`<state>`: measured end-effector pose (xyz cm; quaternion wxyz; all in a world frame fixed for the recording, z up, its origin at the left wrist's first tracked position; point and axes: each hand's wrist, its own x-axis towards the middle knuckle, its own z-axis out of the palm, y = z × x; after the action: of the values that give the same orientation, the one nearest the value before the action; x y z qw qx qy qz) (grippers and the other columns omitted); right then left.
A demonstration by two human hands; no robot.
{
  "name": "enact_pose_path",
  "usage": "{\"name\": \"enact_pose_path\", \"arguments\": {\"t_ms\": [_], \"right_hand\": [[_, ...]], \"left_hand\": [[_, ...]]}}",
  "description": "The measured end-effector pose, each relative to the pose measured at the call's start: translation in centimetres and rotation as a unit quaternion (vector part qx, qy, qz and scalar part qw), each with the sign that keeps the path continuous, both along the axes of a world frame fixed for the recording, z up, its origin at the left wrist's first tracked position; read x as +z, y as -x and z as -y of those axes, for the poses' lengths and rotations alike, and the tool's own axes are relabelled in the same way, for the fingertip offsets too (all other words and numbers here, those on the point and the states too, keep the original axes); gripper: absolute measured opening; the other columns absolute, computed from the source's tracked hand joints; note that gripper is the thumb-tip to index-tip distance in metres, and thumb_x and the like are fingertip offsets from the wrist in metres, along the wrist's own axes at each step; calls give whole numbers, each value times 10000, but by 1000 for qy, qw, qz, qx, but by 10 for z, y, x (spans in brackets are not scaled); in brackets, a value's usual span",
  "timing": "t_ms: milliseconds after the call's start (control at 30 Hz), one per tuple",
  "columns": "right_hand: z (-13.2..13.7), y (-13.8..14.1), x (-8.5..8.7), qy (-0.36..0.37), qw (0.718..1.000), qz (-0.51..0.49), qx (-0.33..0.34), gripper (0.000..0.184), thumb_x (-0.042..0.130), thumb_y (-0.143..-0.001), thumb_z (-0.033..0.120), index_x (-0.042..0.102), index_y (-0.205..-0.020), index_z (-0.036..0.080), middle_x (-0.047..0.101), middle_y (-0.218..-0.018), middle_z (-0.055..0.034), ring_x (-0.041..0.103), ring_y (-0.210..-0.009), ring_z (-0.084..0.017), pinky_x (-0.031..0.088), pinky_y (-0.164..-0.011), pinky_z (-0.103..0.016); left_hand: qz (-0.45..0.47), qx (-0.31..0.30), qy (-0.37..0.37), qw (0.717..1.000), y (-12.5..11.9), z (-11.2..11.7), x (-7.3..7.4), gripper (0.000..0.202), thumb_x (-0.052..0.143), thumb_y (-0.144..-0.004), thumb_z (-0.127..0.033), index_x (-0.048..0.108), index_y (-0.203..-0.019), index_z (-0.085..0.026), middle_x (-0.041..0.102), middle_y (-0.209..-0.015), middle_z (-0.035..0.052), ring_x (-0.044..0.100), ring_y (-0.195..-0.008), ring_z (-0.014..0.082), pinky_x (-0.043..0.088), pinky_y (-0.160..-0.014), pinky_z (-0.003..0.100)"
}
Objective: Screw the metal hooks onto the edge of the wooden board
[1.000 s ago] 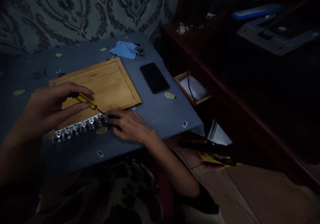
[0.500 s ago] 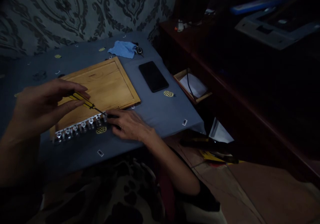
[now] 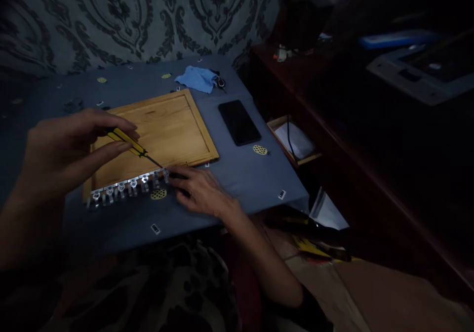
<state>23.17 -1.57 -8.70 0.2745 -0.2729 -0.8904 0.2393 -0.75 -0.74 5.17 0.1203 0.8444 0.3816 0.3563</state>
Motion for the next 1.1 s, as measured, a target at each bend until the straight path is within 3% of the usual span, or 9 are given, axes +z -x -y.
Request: {"name": "enact_pose_path", "arguments": {"t_ms": [200,367,533,700,833,1100], "right_hand": [[1,0,-1,2,1000,-13,3,356,544,-923,148,744,-1217,163,635,-1462,-124,680,-1253,-276,601,-1025,-480],[3,0,1,-19,1000,-15,-6,371,533,-926,154,734,-1237,185,628,-1475,-99,677,-1263,-260,615,-1007,-446],[4,-2,3,-12,1000,-14,-4,360,516,-941,166,724,-1234,150,645,-1449,-132,692,-1238,-269,619,-999,-449],[4,-3,2,-8,1000,-10,4,330,527,-955,166,719,-1223,159,647,-1441,-148,693,-1239,-281,625,-987,-460],[5,-4,4,-7,1000,-12,3,311,558,-947,152,724,-1208,189,662,-1418,-141,706,-1211,-275,634,-968,-451],[6,-3,9,20,1000,4,-3,367,579,-938,125,727,-1247,255,674,-1398,-103,706,-1203,-263,625,-982,-442]], "left_hand": [[-50,-20,6,999,-1,-1,-4,166,651,-984,-293,678,-1145,-263,781,-1090,-15,736,-993,144,552,-859,250],[-56,7,23,998,-2,-2,-4,156,645,-987,-339,682,-1132,-291,782,-1109,-20,736,-992,162,564,-864,271],[-43,8,36,998,-3,-4,-3,152,634,-987,-346,680,-1117,-281,778,-1077,2,734,-967,176,570,-830,286],[-38,-11,28,999,-4,-6,-4,149,636,-989,-270,675,-1122,-213,772,-1054,22,729,-892,142,554,-772,232],[-30,-39,36,998,-3,-10,-9,162,596,-1003,-257,668,-1139,-205,766,-1049,50,727,-932,171,534,-803,263],[9,-58,50,997,-3,-13,-19,151,527,-1012,-242,657,-1087,-222,738,-956,42,702,-829,180,500,-743,287]]}}
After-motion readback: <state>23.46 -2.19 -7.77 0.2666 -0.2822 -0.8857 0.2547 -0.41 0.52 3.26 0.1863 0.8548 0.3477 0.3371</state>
